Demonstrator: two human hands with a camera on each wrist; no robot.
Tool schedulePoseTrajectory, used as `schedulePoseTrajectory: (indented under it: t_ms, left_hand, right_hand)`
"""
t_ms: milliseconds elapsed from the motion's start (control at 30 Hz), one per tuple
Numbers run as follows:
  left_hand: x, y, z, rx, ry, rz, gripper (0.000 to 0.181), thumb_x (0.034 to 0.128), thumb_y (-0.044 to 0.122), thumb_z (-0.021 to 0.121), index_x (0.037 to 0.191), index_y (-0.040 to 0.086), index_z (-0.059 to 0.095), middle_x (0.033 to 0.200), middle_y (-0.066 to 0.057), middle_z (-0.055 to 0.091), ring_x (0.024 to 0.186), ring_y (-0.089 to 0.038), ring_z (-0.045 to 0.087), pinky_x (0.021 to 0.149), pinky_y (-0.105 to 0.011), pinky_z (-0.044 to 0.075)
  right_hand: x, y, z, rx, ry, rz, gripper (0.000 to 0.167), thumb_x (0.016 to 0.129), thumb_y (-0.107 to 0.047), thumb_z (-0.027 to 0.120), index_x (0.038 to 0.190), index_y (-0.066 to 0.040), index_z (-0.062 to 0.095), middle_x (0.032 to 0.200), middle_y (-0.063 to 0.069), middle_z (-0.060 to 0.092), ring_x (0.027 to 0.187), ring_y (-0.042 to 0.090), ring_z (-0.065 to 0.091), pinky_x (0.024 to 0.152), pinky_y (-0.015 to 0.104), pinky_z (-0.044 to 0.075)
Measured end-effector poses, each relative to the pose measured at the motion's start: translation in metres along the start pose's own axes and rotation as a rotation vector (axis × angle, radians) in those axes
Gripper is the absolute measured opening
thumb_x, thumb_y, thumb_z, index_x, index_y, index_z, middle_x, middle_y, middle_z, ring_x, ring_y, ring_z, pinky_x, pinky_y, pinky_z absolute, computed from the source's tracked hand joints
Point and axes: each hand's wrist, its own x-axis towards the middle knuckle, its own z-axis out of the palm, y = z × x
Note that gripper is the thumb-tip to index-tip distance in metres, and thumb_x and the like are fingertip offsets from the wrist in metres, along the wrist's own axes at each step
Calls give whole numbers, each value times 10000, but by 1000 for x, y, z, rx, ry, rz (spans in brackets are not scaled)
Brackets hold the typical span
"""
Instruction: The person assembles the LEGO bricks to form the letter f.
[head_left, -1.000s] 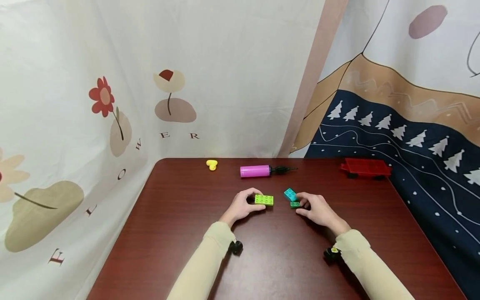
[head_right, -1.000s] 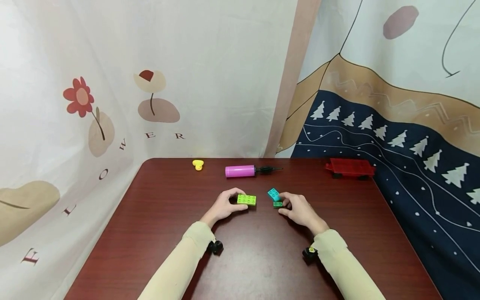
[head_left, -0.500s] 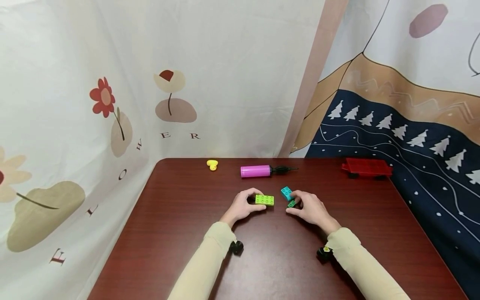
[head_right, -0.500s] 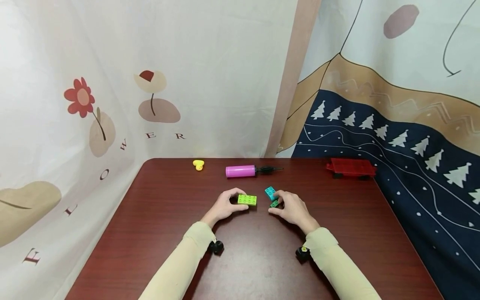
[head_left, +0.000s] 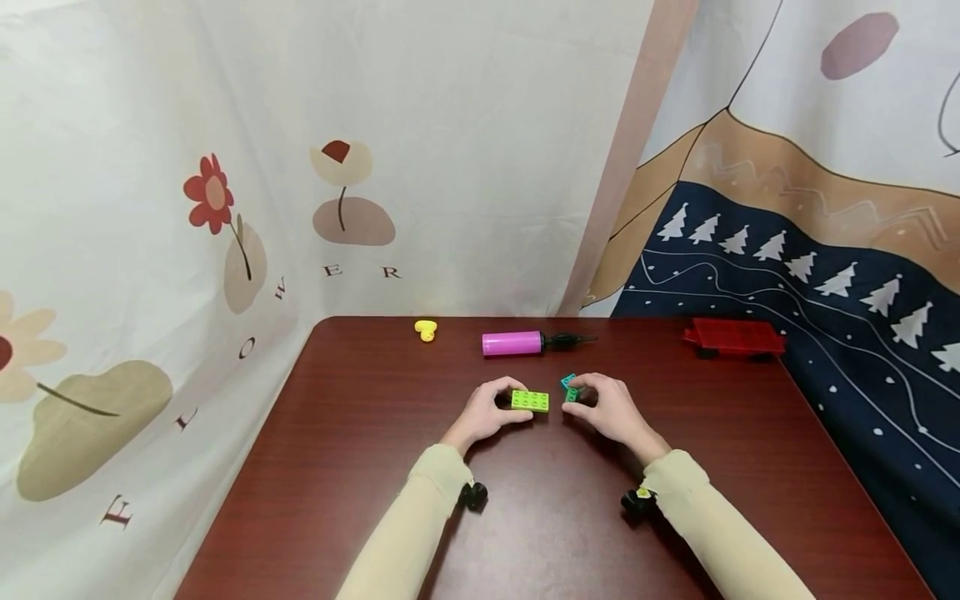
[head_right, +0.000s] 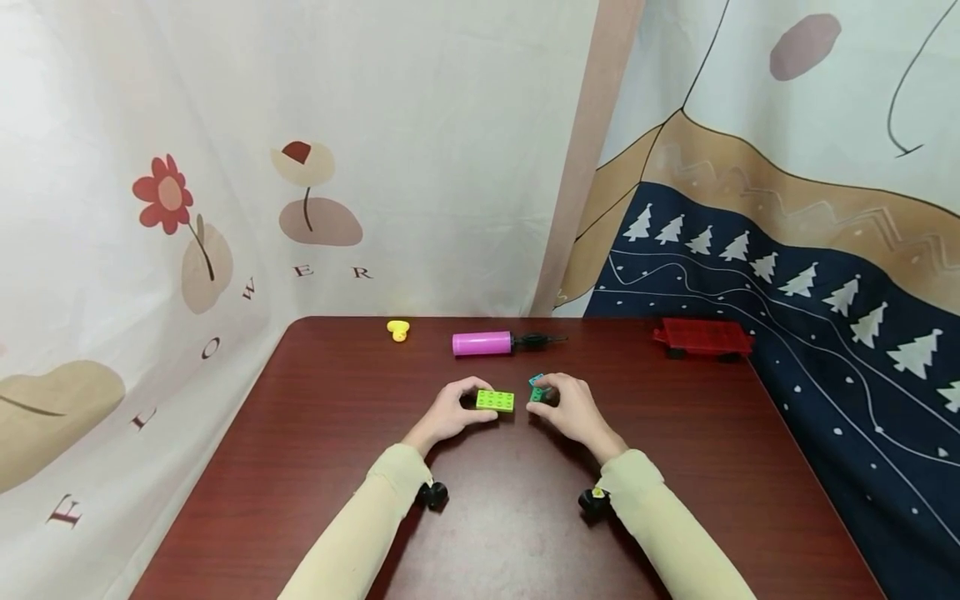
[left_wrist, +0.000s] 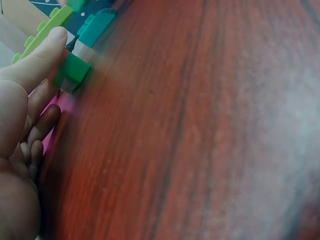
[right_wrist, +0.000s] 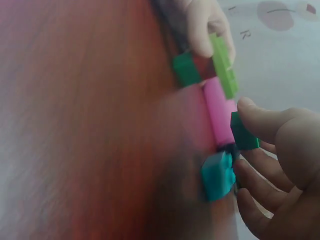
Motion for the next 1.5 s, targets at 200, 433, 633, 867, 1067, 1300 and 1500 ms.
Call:
schedulePoseTrajectory:
  t_ms: [200, 433, 633, 867, 1067, 1300, 1500]
  left_hand:
    - [1, 0, -1, 3, -9, 12, 353, 855, 294, 904, 1158, 251, 729, 1026, 78, 704, 983, -116, 619, 894, -314, 497]
    - [1, 0, -1, 6, -6, 35, 350, 857, 289, 903, 1158, 247, 732, 1030, 88, 707, 986, -108, 626, 902, -317, 500]
    - [2, 0, -2, 4, -9, 49, 376, 849, 262, 909, 1178, 205, 736, 1084, 69, 727, 1031, -113, 632, 947, -328, 495]
    - [2, 0, -2, 8, -2, 68, 376, 861, 251, 899, 1188, 165, 734, 1157, 5, 741, 1074, -150, 643, 971, -346, 500]
    - [1, -1, -1, -2, 3, 53, 355, 858, 255, 901, 1162, 182, 732, 1154, 23, 738, 1084, -151, 640, 982, -363, 496]
    - [1, 0, -1, 5, 6, 48, 344, 851, 244, 908, 1140, 183, 732, 1143, 25, 737, 1075, -150, 639, 976, -365, 497]
    - [1, -1, 0, 6, 4, 48, 343, 853, 251, 906, 1143, 186, 735, 1149, 30, 738, 1075, -142, 640, 976, -354, 496]
  right_hand:
    - [12, -17, 6, 61, -6, -12, 386, 903, -222, 858, 1230, -62, 731, 1105, 34, 757, 966, 221, 698, 848, 448, 588]
    - [21, -29, 21, 160, 0, -92, 361, 914, -166, 844, 1223, -15, 732, 1056, 57, 757, 957, 254, 736, 825, 438, 612]
    - [24, -36, 34, 230, -21, -108, 357, 918, -144, 837, 1230, -9, 730, 1118, 78, 767, 989, 246, 747, 856, 440, 612]
    - [23, -37, 43, 192, -27, -96, 306, 926, -176, 830, 1210, -98, 748, 1100, 37, 779, 947, 180, 753, 857, 395, 602]
    - [22, -35, 47, 207, -48, -81, 303, 944, -184, 814, 1230, -116, 741, 1124, 25, 766, 935, 150, 725, 829, 358, 594]
    - [24, -32, 50, 218, -48, -79, 309, 946, -187, 812, 1238, -112, 744, 1163, 35, 761, 968, 169, 706, 839, 345, 583]
    - [21, -30, 51, 226, -27, -65, 319, 930, -204, 831, 1227, -116, 756, 1175, 38, 764, 963, 176, 699, 829, 318, 577]
